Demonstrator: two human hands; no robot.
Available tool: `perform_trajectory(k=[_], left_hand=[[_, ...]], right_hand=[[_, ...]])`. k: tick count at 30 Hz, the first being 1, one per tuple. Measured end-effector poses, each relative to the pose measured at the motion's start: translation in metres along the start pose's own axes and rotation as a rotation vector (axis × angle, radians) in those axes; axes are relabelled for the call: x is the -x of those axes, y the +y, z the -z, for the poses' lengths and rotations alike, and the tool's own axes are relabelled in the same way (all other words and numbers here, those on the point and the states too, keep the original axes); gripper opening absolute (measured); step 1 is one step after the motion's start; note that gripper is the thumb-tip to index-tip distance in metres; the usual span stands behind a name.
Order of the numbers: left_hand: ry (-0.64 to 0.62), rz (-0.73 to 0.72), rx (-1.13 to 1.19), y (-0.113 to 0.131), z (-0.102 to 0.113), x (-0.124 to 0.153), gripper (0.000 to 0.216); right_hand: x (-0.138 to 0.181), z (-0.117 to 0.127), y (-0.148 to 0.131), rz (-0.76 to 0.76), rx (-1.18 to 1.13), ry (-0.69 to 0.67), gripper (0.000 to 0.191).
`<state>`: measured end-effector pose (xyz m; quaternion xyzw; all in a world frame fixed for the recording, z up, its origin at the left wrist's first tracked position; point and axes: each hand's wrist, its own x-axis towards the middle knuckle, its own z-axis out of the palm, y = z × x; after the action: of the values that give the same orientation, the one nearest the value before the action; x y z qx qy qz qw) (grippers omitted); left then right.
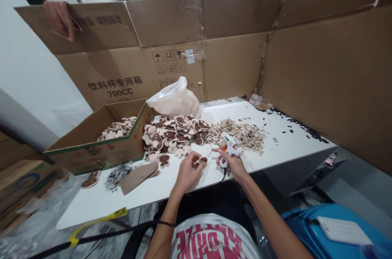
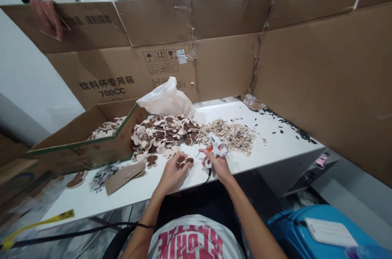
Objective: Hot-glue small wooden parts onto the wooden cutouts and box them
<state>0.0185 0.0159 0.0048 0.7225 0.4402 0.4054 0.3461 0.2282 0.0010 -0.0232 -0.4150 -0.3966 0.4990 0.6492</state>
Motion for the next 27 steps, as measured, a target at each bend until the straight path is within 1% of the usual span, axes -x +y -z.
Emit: perform_trajectory(k=[3,5,7,12,15,18,23,25,27], left_hand=[[-0.003,0.086,0.247,-0.003,-0.005,-0.008,0.028],[-0.002,0.146,0.354,-0.007,-0.008,-0.011,0.036],[0.016,0.174,0.402,-0.012,-0.008,-0.011,0.041],[0.163,0.214,0.478,-0.024,-0.007,-0.009,0.054],[0.194,0.234,0.508,-0.026,-0.006,-0.009,0.054],[0.228,0.225,0.500,-0.025,-0.006,-0.009,0.056],[0.290,0.196,0.498,-0.027,-0.008,-0.008,0.054],[0.314,0.198,0.480,-0.029,-0.011,-0.008,0.054],[0.344,0.214,0.478,-0.030,-0.013,-0.008,0.054]], right_hand=[[-0.001,0.001,0.003,0.013,-0.010,0.003,0.044],[-0.002,0.002,0.007,0.028,0.002,0.021,0.043],[-0.003,0.002,0.009,0.036,0.018,0.038,0.042],[-0.005,0.001,0.013,0.038,0.075,0.072,0.039],[-0.003,0.001,0.014,0.029,0.150,0.096,0.040],[0.000,0.003,0.012,-0.007,0.217,0.031,0.043],[0.004,0.007,0.006,-0.108,0.289,-0.181,0.044],[0.005,0.008,0.005,-0.127,0.327,-0.225,0.044],[0.005,0.007,0.005,-0.141,0.374,-0.235,0.043]])
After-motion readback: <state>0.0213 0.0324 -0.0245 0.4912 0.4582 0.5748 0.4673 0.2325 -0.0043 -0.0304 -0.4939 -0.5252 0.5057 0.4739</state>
